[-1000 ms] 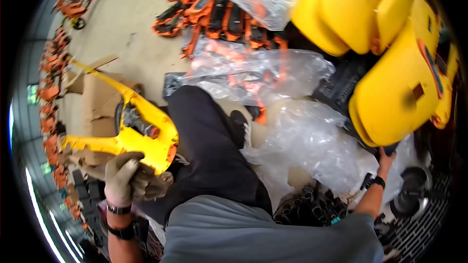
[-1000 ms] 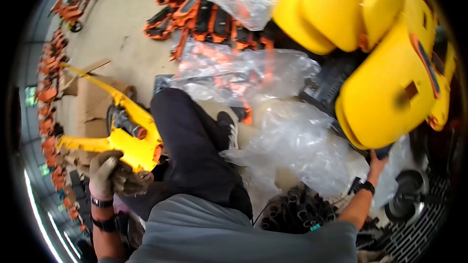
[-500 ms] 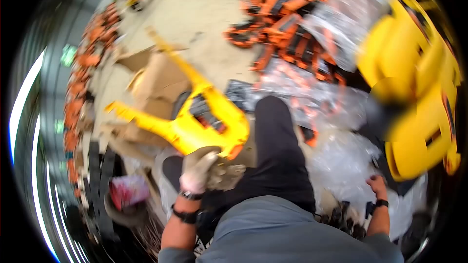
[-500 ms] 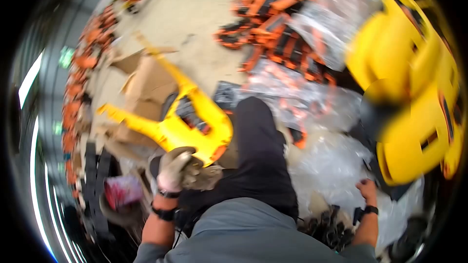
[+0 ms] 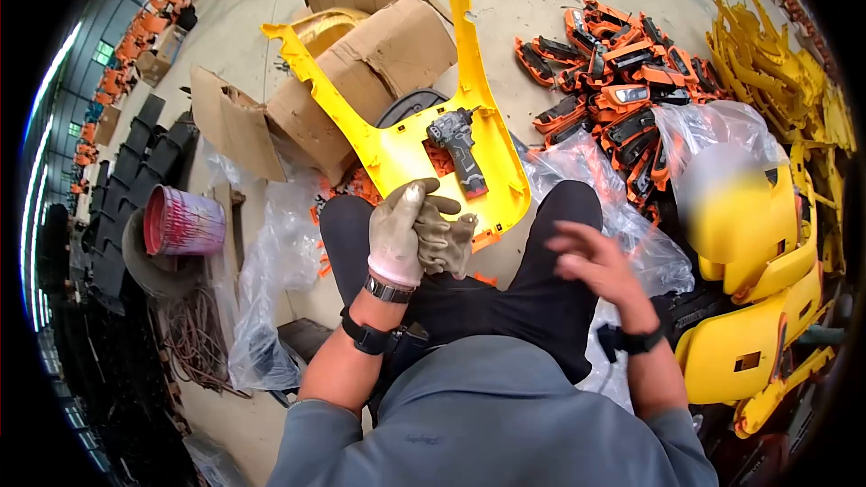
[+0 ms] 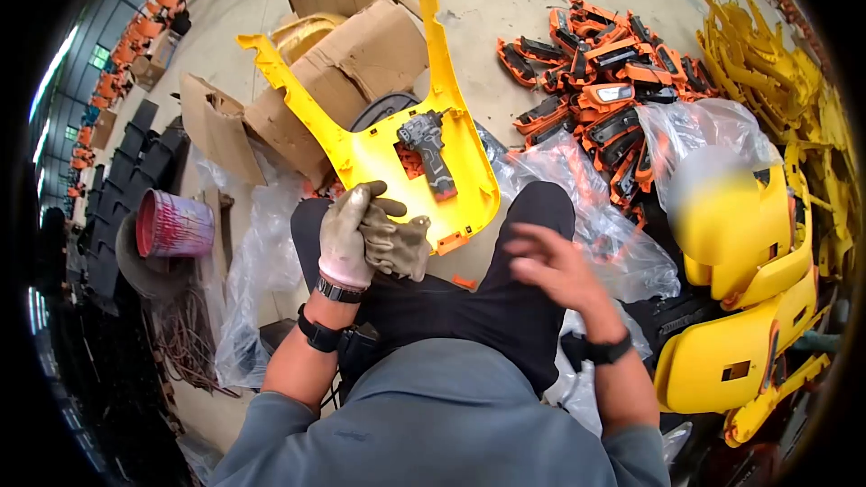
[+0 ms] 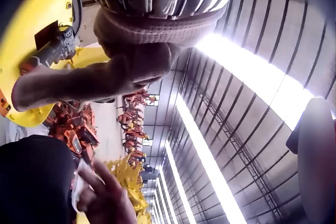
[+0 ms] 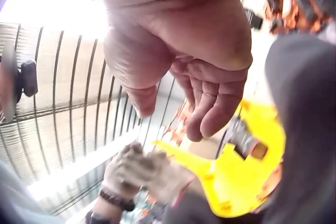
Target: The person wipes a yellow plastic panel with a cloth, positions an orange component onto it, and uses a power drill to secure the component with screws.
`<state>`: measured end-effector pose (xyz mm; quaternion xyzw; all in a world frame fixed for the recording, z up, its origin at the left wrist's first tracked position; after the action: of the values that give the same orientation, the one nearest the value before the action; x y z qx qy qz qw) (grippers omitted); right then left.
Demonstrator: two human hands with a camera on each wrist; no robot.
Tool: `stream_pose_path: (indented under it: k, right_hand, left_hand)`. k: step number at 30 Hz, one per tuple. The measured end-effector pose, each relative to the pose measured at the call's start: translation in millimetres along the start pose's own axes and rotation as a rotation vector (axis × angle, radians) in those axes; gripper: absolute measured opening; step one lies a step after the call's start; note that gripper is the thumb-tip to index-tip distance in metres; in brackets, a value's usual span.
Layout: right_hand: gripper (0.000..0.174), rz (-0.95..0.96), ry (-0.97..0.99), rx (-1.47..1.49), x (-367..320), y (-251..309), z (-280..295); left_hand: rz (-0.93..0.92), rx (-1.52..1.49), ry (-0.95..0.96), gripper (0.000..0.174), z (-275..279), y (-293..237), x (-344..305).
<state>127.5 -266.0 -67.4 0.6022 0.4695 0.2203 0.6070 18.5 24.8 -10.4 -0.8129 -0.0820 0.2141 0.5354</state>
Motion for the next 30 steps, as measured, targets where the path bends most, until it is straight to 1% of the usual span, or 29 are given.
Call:
stream_pose_path:
  k: [1, 2, 4, 5, 6, 8, 9, 10, 11, 12, 13, 14, 15, 16, 18, 20, 21, 22, 24, 25, 26, 27, 28, 29, 30]
  right_hand:
    - [0.065, 0.035, 0.072, -0.047, 30.6, -1.1, -23.0]
    - [0.071, 0.07, 0.152, -0.095, 56.7, -3.6, -43.4]
    - [0.078, -0.031, 0.255, 0.133, 92.7, 4.3, -78.0]
    - [0.064, -0.111, 0.25, 0.209, 103.1, 10.7, -90.0]
    - [0.054, -0.149, 0.302, 0.123, 111.6, 10.5, -94.4]
    - [0.036, -0.23, 0.423, -0.041, 126.6, 0.2, -101.9]
    - [0.016, -0.206, 0.331, -0.089, 121.1, 18.0, -114.5]
    - [0.016, -0.235, 0.324, -0.16, 121.6, 14.2, -112.9]
    - [0.015, -0.173, 0.298, -0.135, 119.5, 17.2, -113.0]
    - [0.016, -0.221, 0.279, -0.164, 116.0, 21.6, -102.6]
    - [0.016, -0.186, 0.258, -0.146, 108.5, 47.9, -109.6]
    - [0.015, -0.125, 0.277, -0.169, 105.7, 45.5, -96.5]
    - [0.014, -0.137, 0.244, -0.213, 100.2, 52.9, -91.4]
    - [0.012, -0.103, 0.247, -0.26, 97.7, 59.7, -86.7]
    - [0.01, -0.093, 0.212, -0.289, 93.6, 66.6, -72.9]
    - [0.009, -0.091, 0.183, -0.221, 95.8, 68.7, -62.1]
    - [0.009, -0.107, 0.176, -0.245, 100.0, 69.3, -61.5]
    - [0.009, -0.122, 0.163, -0.271, 102.4, 70.8, -59.9]
    - [0.011, -0.139, 0.151, -0.364, 108.7, 71.4, -56.2]
    - [0.012, -0.142, 0.154, -0.427, 114.1, 70.1, -55.2]
    - [0.014, -0.144, 0.144, -0.493, 117.5, 69.1, -52.9]
    - [0.017, -0.06, 0.172, -0.612, 121.9, 65.7, -49.7]
    - [0.017, -0.012, 0.227, -0.749, 127.1, 73.7, -56.5]
    - [0.017, 0.098, 0.25, -0.805, 131.8, 79.2, -66.2]
    - [0.016, 0.211, 0.264, -0.867, 135.3, 84.7, -75.6]
  left_hand:
    - [-0.047, -0.026, -0.014, 0.041, 2.1, -1.3, 0.1]
    - [-0.037, -0.067, -0.016, 0.042, 4.2, -2.2, -3.6]
    - [-0.03, -0.145, -0.032, 0.043, 12.2, -6.2, -12.5]
    - [-0.048, -0.171, -0.043, 0.044, 21.6, -1.1, -14.2]
    - [-0.058, -0.164, -0.037, 0.043, 31.0, -1.1, -17.7]
    - [-0.039, -0.225, -0.119, 0.041, 39.6, -5.3, -22.7]
    - [-0.023, -0.213, -0.092, 0.039, 51.6, -2.8, -23.4]
    - [-0.007, -0.2, -0.071, 0.038, 64.8, -0.7, -23.4]
    - [0.013, -0.17, -0.045, 0.038, 74.4, -8.2, -29.3]
    - [0.034, -0.143, -0.022, 0.038, 83.8, -18.9, -36.5]
    - [0.016, -0.19, -0.025, 0.038, 93.1, -22.4, -43.3]
    - [-0.003, -0.237, -0.024, 0.038, 106.2, -21.5, -49.3]
    - [-0.076, 0.098, -0.061, 0.038, 131.2, -18.5, -51.8]
    - [-0.033, 0.106, -0.067, 0.037, 147.5, -23.8, -60.7]
    - [-0.001, 0.205, -0.163, 0.035, 175.2, -29.7, -81.7]
    - [0.005, 0.199, -0.261, 0.034, 202.6, -24.7, -102.6]
    - [0.012, 0.213, -0.303, 0.033, 209.8, -26.2, -112.2]
    - [0.047, 0.305, -0.327, 0.034, 214.0, -30.9, -121.4]
    - [0.098, 0.328, -0.358, 0.034, 216.7, -30.5, -130.4]
    - [0.094, 0.277, -0.312, 0.034, 213.4, -33.2, -130.8]
    - [0.146, 0.311, -0.286, 0.032, 208.0, -34.5, -128.7]
    - [0.162, 0.282, -0.255, 0.028, 200.1, -31.7, -123.7]
    - [0.175, 0.259, -0.218, 0.025, 191.2, -27.1, -117.3]
    - [0.213, 0.262, -0.171, 0.022, 181.9, -22.4, -110.2]
    - [0.261, 0.384, -0.069, 0.021, 171.7, -22.8, -103.7]
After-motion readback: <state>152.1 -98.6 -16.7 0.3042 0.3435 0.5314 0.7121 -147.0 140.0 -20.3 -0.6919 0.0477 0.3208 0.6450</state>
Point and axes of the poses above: each hand's wrist, its own x-axis towards the middle knuckle, its own z-axis out of the back of the hand, y = z × x, the point moved 1 cm from there along x, towards the middle knuckle, and after that the axes turned 10 degrees about y, right-handed, at the moved point
